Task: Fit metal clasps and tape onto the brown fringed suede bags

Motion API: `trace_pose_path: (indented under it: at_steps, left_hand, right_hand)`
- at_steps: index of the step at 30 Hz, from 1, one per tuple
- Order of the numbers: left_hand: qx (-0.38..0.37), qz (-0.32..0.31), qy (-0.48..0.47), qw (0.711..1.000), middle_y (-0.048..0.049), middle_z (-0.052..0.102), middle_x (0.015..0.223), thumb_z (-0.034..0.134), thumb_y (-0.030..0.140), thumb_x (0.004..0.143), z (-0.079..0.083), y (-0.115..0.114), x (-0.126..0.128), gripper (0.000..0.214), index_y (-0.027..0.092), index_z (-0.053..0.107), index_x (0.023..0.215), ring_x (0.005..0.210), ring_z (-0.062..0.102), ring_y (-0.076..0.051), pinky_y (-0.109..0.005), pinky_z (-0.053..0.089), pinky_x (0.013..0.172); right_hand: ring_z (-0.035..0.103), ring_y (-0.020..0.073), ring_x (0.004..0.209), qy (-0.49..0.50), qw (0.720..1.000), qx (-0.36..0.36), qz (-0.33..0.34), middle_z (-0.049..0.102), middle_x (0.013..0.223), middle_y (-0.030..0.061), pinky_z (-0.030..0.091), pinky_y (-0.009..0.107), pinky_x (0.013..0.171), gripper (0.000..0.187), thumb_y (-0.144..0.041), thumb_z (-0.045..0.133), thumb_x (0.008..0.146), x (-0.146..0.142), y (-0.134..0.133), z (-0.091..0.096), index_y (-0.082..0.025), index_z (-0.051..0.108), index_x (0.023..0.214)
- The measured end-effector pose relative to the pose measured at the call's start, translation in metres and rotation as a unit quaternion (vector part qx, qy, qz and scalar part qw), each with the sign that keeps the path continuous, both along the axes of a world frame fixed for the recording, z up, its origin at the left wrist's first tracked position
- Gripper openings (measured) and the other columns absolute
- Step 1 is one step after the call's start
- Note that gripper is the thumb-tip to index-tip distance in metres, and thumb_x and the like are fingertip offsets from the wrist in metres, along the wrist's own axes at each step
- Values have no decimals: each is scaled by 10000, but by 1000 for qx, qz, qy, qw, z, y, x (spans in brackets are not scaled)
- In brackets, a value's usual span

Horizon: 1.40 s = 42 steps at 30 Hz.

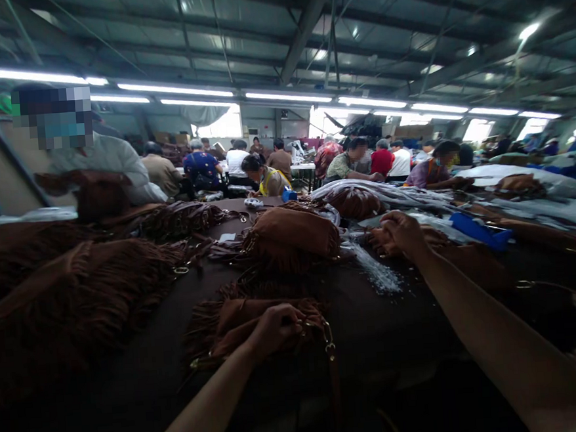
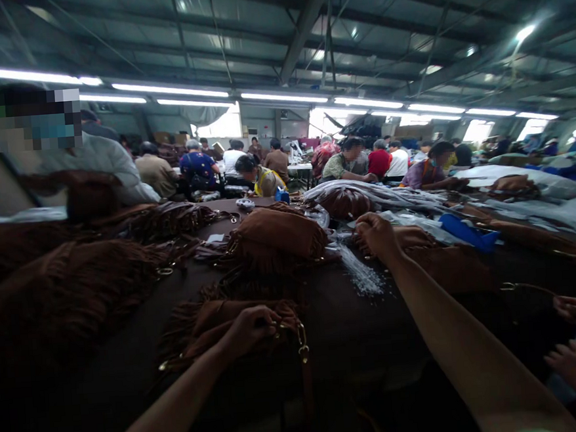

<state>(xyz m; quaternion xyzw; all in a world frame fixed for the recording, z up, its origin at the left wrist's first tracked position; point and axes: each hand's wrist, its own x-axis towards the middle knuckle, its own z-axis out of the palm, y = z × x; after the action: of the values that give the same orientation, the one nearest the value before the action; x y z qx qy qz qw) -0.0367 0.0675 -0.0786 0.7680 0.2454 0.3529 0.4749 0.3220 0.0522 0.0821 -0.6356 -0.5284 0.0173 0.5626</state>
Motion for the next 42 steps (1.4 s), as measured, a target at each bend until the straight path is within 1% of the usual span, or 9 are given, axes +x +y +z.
trace_pose_path:
  at_steps: [5, 8, 11, 17, 24, 28, 33, 37, 42]
  left_hand:
    - [-18, 4, -13, 1000, -84, 722, 936, 750, 194, 673, 1, -1, 0, 138, 134, 662, 758, 907, 662, -217, -312, 496, 826]
    - [-23, -3, -17, 1000, -95, 723, 949, 763, 212, 671, 4, 0, -1, 151, 126, 675, 760, 912, 666, -219, -313, 502, 829]
    - [-15, -8, -9, 1000, -92, 727, 930, 765, 242, 681, 7, 0, -3, 164, 127, 697, 776, 887, 671, -211, -307, 509, 818]
    - [-9, 2, 9, 1000, -86, 733, 930, 770, 229, 663, 9, 3, -4, 154, 132, 725, 774, 889, 675, -208, -295, 513, 813]
    - [-27, 17, -19, 999, -91, 733, 920, 782, 218, 626, 2, 4, 0, 139, 127, 709, 701, 888, 676, -216, -303, 506, 828]
    - [-25, -19, -16, 999, -95, 728, 930, 769, 274, 643, 9, 4, -4, 177, 129, 725, 733, 910, 664, -223, -306, 492, 841]
    - [-109, -13, -11, 994, -77, 722, 873, 698, 362, 709, 12, 6, -1, 264, 120, 736, 806, 846, 645, -206, -300, 475, 789]
    - [-203, 6, -46, 978, -49, 691, 753, 738, 410, 651, 7, 12, 3, 346, 103, 712, 809, 702, 604, -163, -273, 450, 688]
    - [-246, 78, -96, 961, 1, 606, 679, 746, 446, 615, 5, 15, -3, 378, 110, 621, 734, 619, 518, -109, -237, 397, 611]
  right_hand:
    - [572, 132, 592, -21, 964, -174, 201, 654, 653, 9, 409, 219, 544, 247, -364, 551, 808, -153, -60, -84, -165, 673, 727]
    - [628, 157, 683, 9, 970, -184, 157, 702, 752, 17, 434, 231, 615, 259, -384, 528, 842, -202, -87, -127, -201, 707, 800]
    - [643, 170, 704, 8, 981, -176, 85, 714, 786, 16, 433, 239, 634, 257, -421, 543, 839, -214, -92, -145, -224, 704, 806]
    - [605, 158, 591, -13, 980, -186, 66, 679, 663, 11, 395, 232, 558, 249, -406, 557, 819, -213, -88, -155, -205, 656, 709]
    - [616, 156, 591, -56, 978, -197, 36, 694, 690, 14, 377, 233, 555, 262, -425, 536, 836, -218, -90, -159, -218, 674, 754]
    - [649, 171, 629, -134, 967, -219, -8, 708, 725, 13, 355, 244, 553, 265, -434, 504, 861, -227, -89, -154, -253, 693, 820]
    - [669, 177, 712, -203, 956, -211, 0, 719, 839, 28, 373, 248, 582, 286, -415, 455, 907, -233, -91, -147, -252, 689, 885]
    - [658, 172, 771, -250, 954, -156, -62, 675, 1058, 71, 378, 240, 570, 354, -470, 467, 908, -242, -83, -139, -212, 651, 1064]
    - [655, 166, 800, -286, 944, -153, -52, 695, 1016, 56, 389, 244, 625, 299, -381, 462, 930, -253, -59, -138, -225, 656, 1096]
